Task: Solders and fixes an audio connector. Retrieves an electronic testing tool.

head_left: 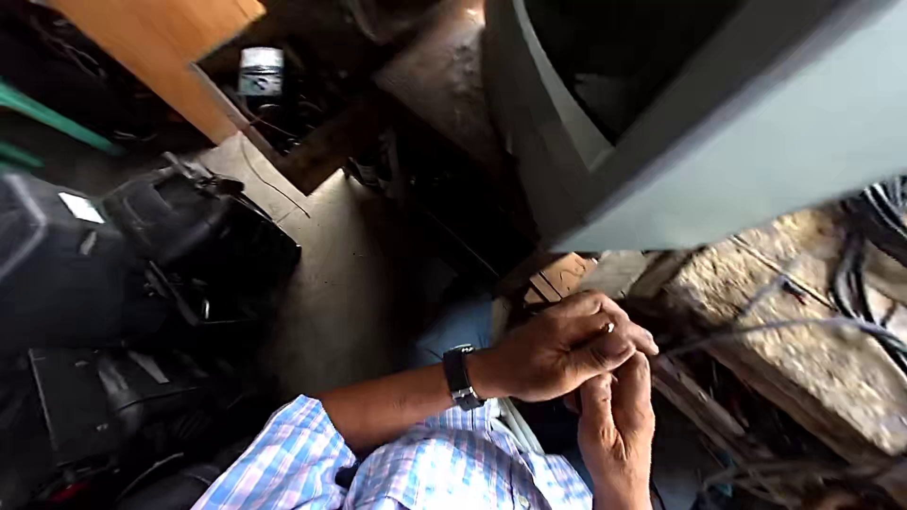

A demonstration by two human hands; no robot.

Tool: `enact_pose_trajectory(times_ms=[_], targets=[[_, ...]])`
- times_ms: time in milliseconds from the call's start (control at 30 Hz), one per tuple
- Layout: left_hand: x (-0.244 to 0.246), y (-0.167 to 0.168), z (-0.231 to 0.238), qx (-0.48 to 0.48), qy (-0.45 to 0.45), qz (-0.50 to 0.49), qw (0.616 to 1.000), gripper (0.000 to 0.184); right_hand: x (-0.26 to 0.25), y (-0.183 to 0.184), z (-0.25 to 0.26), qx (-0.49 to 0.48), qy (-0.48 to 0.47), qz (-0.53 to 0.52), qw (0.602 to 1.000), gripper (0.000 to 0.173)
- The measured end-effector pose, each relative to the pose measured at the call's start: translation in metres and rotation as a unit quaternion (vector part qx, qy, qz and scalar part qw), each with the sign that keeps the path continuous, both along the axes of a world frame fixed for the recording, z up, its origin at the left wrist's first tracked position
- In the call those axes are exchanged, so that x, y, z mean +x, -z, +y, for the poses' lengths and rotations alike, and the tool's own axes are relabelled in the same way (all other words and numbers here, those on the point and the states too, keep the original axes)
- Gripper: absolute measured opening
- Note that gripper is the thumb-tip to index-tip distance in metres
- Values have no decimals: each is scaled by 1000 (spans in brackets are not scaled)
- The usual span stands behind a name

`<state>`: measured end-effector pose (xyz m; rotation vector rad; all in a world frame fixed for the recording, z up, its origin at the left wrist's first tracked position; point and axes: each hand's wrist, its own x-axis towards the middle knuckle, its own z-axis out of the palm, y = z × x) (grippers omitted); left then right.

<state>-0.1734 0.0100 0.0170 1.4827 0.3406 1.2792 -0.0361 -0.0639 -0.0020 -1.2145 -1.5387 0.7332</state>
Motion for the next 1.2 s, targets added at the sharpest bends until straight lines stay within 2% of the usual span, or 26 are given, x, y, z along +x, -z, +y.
enact_pose_trajectory(times_ms=[33,100,167,267,367,500,600,733,867,933,1000,1100,1133,1200], targets=[[-16,1,2,22,-38,19,999,50,-3,-1,2,0,-10,-17,1000,57],[-58,5,8,4,-126,65,990,55,-3,-3,6,-14,-7,-71,997,46],[-112,14,21,-23,-242,124,962,43,5,0,9,-32,-12,-118,992,40],[-212,24,69,-49,-438,200,875,27,20,6,12,-67,-32,-107,991,31],[-316,14,144,-82,-554,334,758,35,33,12,11,-109,-50,-57,991,24],[-429,21,246,-159,-573,482,644,53,33,12,4,-193,-78,-49,977,25],[-481,36,295,-221,-560,540,588,94,21,15,-1,-241,-97,-136,956,28],[-502,42,332,-277,-558,587,518,124,4,29,-4,-264,-109,-314,906,27],[-520,70,364,-296,-546,633,462,131,-6,38,-6,-274,-120,-364,882,28],[-528,80,367,-292,-561,631,449,128,-10,34,-6,-284,-112,-364,880,33],[-525,74,356,-285,-591,582,480,126,-11,30,-4,-284,-95,-355,886,33],[-516,45,329,-263,-608,500,558,119,-6,30,-7,-242,-75,-348,903,33],[-517,38,319,-240,-602,476,595,107,-3,32,-9,-222,-69,-345,909,34],[-517,27,297,-190,-583,458,643,79,2,34,-13,-191,-56,-334,921,34]])
